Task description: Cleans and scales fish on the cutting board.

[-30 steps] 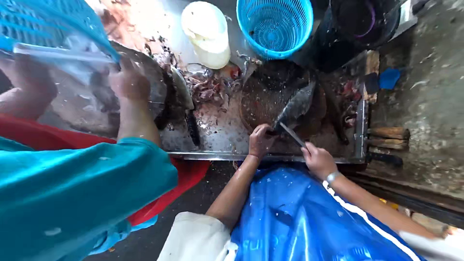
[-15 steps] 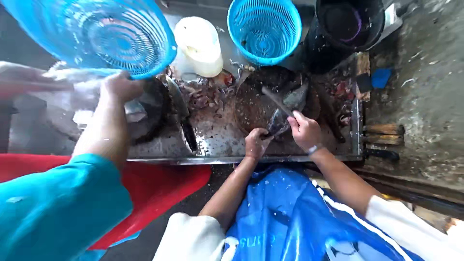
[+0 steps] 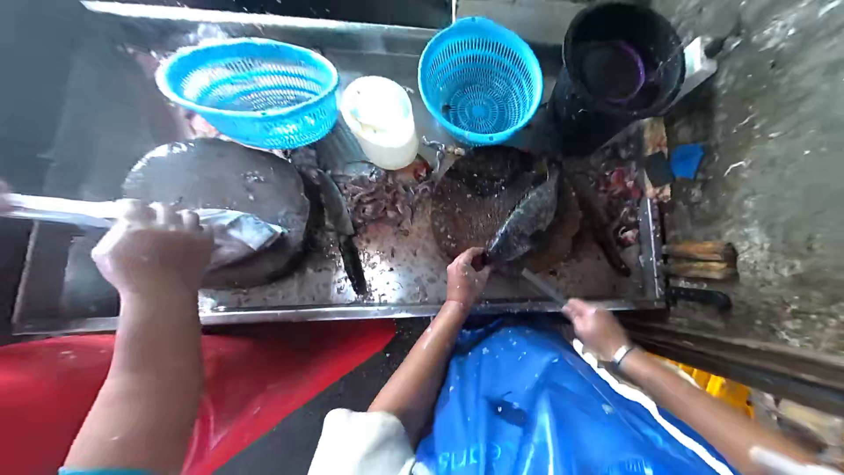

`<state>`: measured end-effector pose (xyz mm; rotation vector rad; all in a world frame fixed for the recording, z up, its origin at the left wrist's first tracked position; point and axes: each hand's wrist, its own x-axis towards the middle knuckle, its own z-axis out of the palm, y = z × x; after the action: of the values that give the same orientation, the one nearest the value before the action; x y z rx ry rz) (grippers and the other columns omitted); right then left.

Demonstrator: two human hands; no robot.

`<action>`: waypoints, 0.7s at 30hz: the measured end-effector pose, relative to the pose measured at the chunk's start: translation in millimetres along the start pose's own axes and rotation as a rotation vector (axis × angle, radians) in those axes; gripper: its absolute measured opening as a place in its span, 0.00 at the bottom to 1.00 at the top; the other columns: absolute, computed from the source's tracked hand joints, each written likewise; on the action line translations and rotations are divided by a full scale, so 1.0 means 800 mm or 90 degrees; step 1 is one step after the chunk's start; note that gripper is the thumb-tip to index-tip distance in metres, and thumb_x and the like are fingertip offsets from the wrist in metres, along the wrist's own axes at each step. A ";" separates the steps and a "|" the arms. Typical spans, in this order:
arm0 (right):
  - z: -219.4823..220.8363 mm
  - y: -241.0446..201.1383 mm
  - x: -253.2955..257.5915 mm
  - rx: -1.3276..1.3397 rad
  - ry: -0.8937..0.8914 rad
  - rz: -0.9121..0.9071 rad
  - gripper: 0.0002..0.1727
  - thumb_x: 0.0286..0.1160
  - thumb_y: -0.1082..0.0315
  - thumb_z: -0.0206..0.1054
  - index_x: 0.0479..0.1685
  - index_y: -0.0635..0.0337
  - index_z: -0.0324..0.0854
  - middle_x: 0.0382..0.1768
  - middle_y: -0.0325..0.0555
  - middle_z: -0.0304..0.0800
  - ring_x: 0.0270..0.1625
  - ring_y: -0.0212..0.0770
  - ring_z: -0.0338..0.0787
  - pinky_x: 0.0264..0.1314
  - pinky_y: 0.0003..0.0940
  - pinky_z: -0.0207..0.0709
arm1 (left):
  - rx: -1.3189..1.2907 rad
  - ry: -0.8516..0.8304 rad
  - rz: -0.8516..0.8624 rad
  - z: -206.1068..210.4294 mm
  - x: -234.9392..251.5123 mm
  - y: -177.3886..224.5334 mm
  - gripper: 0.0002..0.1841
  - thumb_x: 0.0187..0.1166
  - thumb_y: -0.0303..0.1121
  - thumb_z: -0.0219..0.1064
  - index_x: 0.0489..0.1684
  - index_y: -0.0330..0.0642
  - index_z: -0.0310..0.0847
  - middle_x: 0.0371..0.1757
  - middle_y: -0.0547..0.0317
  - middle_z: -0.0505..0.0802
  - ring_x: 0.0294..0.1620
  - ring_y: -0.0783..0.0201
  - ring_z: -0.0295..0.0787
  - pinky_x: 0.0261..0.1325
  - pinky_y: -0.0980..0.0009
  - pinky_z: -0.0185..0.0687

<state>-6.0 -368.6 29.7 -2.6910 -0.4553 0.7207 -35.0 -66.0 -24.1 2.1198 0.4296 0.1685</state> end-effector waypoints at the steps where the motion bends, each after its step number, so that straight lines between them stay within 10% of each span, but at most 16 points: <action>1: -0.039 0.000 0.006 0.025 0.003 -0.009 0.20 0.90 0.56 0.56 0.55 0.61 0.88 0.45 0.57 0.94 0.52 0.56 0.94 0.61 0.62 0.84 | 0.009 -0.043 -0.046 0.000 -0.003 0.014 0.25 0.65 0.34 0.83 0.64 0.41 0.87 0.53 0.47 0.96 0.55 0.50 0.94 0.64 0.45 0.87; 7: -0.182 -0.067 0.200 -0.100 0.074 0.069 0.22 0.88 0.54 0.55 0.59 0.61 0.86 0.55 0.71 0.91 0.62 0.74 0.89 0.63 0.80 0.75 | -0.427 -0.135 -0.382 0.034 0.040 0.078 0.28 0.69 0.34 0.82 0.67 0.33 0.80 0.42 0.45 0.95 0.34 0.57 0.96 0.43 0.61 0.95; 12: -0.180 -0.123 0.214 -0.093 -0.162 0.013 0.21 0.82 0.51 0.65 0.40 0.62 0.89 0.27 0.55 0.85 0.30 0.53 0.86 0.32 0.57 0.79 | -0.132 -0.142 -0.214 0.027 0.033 0.058 0.25 0.64 0.43 0.83 0.60 0.46 0.87 0.41 0.51 0.97 0.36 0.55 0.96 0.45 0.48 0.94; 14: -0.195 -0.134 0.206 -0.121 -0.153 0.088 0.19 0.79 0.57 0.67 0.46 0.68 0.88 0.48 0.68 0.91 0.54 0.67 0.92 0.55 0.75 0.80 | -0.089 -0.141 -0.179 0.026 0.032 0.061 0.24 0.63 0.41 0.83 0.59 0.48 0.87 0.39 0.51 0.96 0.35 0.53 0.95 0.43 0.45 0.91; 18: -0.177 -0.128 0.207 -0.099 -0.123 0.032 0.20 0.80 0.55 0.67 0.37 0.67 0.88 0.32 0.60 0.87 0.36 0.58 0.88 0.38 0.63 0.80 | -0.070 -0.151 -0.179 0.023 0.042 0.053 0.23 0.62 0.47 0.84 0.53 0.47 0.88 0.34 0.53 0.96 0.29 0.57 0.94 0.38 0.50 0.93; 21: -0.189 -0.141 0.197 -0.149 -0.119 0.063 0.17 0.76 0.59 0.69 0.43 0.69 0.87 0.47 0.68 0.91 0.54 0.67 0.91 0.55 0.76 0.79 | -0.043 -0.129 -0.181 0.020 0.049 0.052 0.24 0.61 0.46 0.85 0.54 0.48 0.88 0.35 0.54 0.96 0.30 0.58 0.95 0.39 0.51 0.94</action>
<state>178.6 -240.4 130.0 -2.8927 -0.4805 1.0115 15.8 -85.1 -0.3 1.9608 0.5881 -0.1914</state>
